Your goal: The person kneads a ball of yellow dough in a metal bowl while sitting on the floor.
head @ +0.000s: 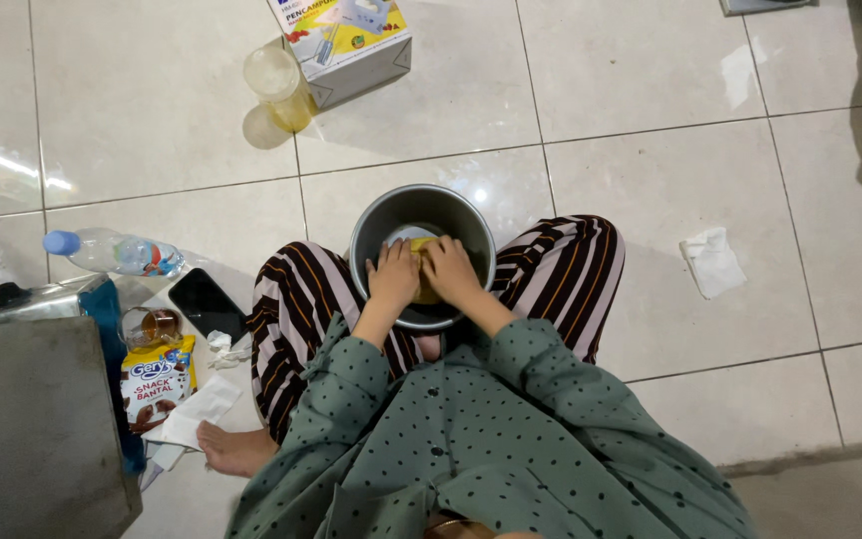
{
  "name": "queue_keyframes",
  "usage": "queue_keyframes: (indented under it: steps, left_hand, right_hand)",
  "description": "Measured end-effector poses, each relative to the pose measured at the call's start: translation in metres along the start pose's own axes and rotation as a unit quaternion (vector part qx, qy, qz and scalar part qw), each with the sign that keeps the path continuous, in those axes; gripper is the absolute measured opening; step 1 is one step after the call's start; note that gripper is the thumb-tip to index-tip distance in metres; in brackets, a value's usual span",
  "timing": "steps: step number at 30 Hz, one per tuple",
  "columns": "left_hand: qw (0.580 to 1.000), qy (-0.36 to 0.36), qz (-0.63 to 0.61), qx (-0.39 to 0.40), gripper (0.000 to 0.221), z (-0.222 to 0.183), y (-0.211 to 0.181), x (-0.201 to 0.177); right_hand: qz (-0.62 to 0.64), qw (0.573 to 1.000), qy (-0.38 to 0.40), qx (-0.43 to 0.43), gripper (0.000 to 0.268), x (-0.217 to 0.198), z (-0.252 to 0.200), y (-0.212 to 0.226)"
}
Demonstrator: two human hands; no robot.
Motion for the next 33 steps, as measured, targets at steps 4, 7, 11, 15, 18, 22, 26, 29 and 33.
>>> queue_keyframes:
  steps: [4,7,11,15,18,22,26,29,33]
  left_hand:
    - [1.0,-0.017,-0.004,-0.003,0.049,0.05,0.025,0.042]
    - [0.988,-0.037,-0.132,-0.069,0.049,0.093,0.061,0.086]
    - [0.965,-0.061,-0.203,-0.157,0.049,0.067,0.063,0.066]
    - [0.955,-0.056,-0.235,-0.175,0.048,0.034,0.045,0.046]
    - [0.955,-0.084,-0.229,-0.166,0.046,0.018,0.028,0.026]
    - [0.96,-0.081,-0.232,-0.137,0.04,0.012,0.014,0.006]
    - [0.963,-0.106,-0.232,-0.086,0.04,0.016,-0.003,-0.035]
    - [0.952,-0.159,-0.256,-0.05,0.036,0.013,-0.015,-0.066]
    - [0.962,-0.185,-0.202,-0.014,0.037,0.009,-0.009,-0.051]
  right_hand:
    - [0.019,0.999,-0.015,0.035,0.023,0.017,0.036,-0.031]
    - [0.055,0.99,0.027,0.125,0.035,0.034,0.05,-0.049]
    - [-0.002,0.964,0.131,0.232,0.056,0.024,0.028,-0.033]
    - [0.058,0.958,0.112,0.259,0.058,0.028,0.012,-0.044]
    - [0.108,0.955,0.079,0.265,0.058,0.028,0.004,-0.046]
    - [0.13,0.953,0.063,0.266,0.052,-0.012,-0.006,-0.023]
    - [0.153,0.959,-0.011,0.237,0.041,-0.035,0.009,-0.013]
    - [0.168,0.963,-0.058,0.203,0.035,-0.052,0.019,0.003]
    - [0.158,0.974,-0.046,0.155,0.034,-0.038,0.015,0.011]
Point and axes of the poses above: each hand's wrist, its own z-axis towards the middle knuckle, its own x-axis out of the palm, y = z × x, the point moved 8 cm from there along z, towards the middle knuckle, and after that the axes turned 13 degrees about -y, right-handed, at the moved point
